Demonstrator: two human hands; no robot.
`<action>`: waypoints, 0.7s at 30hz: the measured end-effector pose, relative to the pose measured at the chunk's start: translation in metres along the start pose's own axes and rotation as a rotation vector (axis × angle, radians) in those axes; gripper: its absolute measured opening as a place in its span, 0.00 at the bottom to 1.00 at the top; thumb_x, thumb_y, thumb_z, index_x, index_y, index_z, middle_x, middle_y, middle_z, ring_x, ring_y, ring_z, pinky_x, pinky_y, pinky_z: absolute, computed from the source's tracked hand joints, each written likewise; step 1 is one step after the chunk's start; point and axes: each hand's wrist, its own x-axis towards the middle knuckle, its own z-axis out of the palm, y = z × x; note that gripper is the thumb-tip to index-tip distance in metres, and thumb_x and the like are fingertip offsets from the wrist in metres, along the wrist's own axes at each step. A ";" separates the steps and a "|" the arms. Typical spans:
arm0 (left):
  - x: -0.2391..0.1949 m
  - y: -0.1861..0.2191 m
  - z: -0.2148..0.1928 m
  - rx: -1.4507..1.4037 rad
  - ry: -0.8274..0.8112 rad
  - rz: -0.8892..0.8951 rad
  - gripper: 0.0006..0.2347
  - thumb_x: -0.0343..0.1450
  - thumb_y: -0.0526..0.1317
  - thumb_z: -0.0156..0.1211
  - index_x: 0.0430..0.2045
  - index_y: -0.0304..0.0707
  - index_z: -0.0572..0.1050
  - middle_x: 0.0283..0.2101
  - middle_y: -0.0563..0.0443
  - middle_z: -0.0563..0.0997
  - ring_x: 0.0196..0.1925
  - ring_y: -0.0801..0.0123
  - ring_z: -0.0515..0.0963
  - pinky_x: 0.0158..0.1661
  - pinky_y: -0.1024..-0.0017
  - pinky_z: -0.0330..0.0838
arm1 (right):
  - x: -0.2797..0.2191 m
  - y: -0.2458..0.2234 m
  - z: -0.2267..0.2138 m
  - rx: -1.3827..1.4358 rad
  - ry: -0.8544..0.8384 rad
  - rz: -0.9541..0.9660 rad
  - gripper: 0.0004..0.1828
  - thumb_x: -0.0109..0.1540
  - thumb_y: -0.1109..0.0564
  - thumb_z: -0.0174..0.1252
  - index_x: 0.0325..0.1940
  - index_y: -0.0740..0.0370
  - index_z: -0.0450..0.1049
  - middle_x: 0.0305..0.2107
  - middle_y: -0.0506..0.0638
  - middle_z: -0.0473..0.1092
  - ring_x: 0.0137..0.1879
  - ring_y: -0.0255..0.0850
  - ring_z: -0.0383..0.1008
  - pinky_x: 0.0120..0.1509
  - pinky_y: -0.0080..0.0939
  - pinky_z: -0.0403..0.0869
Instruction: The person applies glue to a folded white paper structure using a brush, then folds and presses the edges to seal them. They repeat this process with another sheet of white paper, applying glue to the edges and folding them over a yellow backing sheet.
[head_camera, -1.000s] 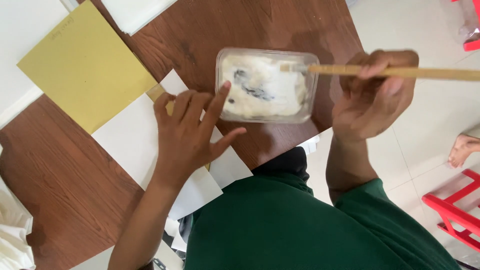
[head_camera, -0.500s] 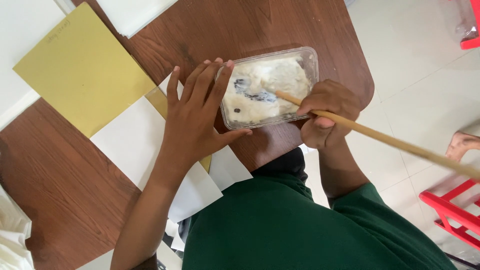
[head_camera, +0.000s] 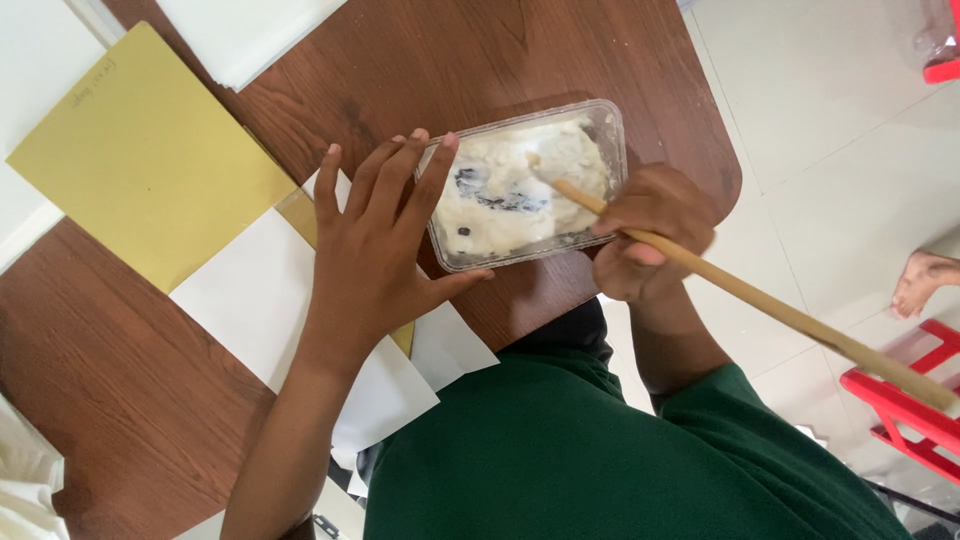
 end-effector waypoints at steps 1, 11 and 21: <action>0.001 0.000 0.000 0.012 -0.004 -0.005 0.46 0.69 0.74 0.64 0.72 0.37 0.60 0.68 0.41 0.71 0.71 0.52 0.72 0.71 0.46 0.47 | 0.000 -0.002 0.000 0.015 -0.062 0.041 0.33 0.74 0.39 0.39 0.24 0.61 0.69 0.13 0.46 0.61 0.16 0.38 0.57 0.22 0.39 0.54; 0.008 -0.001 -0.004 -0.010 -0.063 -0.015 0.50 0.63 0.71 0.72 0.68 0.27 0.60 0.64 0.38 0.70 0.67 0.48 0.72 0.73 0.47 0.45 | -0.001 -0.003 -0.001 0.261 0.171 0.376 0.26 0.74 0.43 0.36 0.28 0.57 0.65 0.23 0.45 0.59 0.19 0.37 0.54 0.24 0.37 0.58; 0.010 0.002 -0.004 0.014 -0.054 -0.020 0.50 0.61 0.71 0.74 0.66 0.27 0.63 0.63 0.38 0.70 0.66 0.49 0.70 0.72 0.50 0.49 | -0.003 -0.002 -0.005 0.151 -0.072 0.259 0.32 0.75 0.39 0.39 0.26 0.60 0.70 0.15 0.47 0.64 0.17 0.39 0.61 0.23 0.39 0.56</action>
